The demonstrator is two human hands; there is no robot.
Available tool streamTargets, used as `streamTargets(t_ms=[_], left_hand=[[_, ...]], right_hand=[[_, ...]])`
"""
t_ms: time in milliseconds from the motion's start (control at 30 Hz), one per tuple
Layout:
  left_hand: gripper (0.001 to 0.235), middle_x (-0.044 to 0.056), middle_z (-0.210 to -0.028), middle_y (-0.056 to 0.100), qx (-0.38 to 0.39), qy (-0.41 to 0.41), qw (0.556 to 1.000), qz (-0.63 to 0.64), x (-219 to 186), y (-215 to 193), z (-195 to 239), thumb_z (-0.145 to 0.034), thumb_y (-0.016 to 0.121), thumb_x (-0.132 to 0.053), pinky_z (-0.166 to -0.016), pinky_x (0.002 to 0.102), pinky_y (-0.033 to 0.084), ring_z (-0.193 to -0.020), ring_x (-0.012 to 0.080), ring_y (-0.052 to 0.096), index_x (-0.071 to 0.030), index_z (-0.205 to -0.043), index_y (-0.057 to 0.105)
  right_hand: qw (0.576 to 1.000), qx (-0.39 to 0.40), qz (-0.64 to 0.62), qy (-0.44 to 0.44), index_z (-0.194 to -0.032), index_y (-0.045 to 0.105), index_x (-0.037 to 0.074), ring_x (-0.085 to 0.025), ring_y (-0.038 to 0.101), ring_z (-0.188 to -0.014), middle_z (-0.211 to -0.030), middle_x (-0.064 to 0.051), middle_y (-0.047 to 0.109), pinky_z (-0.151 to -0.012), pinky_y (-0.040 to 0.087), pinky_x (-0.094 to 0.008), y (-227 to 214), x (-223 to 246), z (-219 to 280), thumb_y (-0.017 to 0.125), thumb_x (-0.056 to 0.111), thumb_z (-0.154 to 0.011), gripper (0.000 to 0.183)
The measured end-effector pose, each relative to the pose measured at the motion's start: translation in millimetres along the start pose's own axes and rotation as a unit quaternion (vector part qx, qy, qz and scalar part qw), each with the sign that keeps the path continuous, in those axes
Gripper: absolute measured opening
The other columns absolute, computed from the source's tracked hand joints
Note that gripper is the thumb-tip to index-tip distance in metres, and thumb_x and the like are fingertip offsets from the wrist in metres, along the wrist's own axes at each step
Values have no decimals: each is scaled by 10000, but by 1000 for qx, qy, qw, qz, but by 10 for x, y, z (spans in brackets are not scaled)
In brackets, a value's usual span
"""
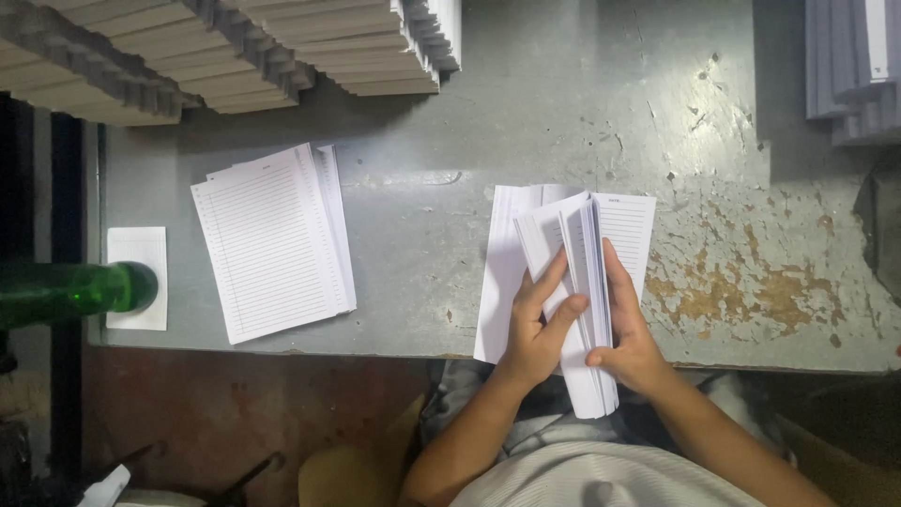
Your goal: Counting and organizing stacks of printed paper sheets on a workbench in a print shop.
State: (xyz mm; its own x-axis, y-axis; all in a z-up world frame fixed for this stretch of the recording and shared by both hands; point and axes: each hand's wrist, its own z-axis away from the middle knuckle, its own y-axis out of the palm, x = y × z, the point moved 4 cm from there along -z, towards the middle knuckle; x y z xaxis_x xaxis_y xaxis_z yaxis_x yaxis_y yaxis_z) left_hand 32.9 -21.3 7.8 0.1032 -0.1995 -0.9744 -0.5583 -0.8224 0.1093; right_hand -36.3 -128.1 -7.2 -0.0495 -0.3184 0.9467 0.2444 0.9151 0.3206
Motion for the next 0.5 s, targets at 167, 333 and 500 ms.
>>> streamTargets(t_ms=[167,333,500], left_hand=[[552,248,-1437,488,7,-8,1000,5,-44,12,-13,-1038,578,-208,-1128,500,387,-1354,373,510,-37,-1540,425],[554,252,-1456,476,14,-10,1000,10,-68,12,-29,-1040,567,-194,-1142,502,381,-1372,382,493,-20,-1544,412],[613,268,-1533,400,26,-5,1000,7,-77,17,-21,-1054,519,-183,-1190,526,313,-1442,414,395,-29,-1599,286]], right_hand=[[1000,0,1,3,-1587,-17,117,-510,-14,-1480,-1646,-282,-4,-1145,113,-661,-15,-11,-2,857,443,-560,1387],[1000,-1,0,2,-1590,-4,119,-502,-23,-1481,-1649,-273,-3,-1148,105,-653,-9,-2,5,855,446,-569,1374],[1000,-5,-2,2,-1590,-1,126,-491,3,-1485,-1650,-267,20,-1155,110,-639,-43,-48,18,857,438,-559,1377]])
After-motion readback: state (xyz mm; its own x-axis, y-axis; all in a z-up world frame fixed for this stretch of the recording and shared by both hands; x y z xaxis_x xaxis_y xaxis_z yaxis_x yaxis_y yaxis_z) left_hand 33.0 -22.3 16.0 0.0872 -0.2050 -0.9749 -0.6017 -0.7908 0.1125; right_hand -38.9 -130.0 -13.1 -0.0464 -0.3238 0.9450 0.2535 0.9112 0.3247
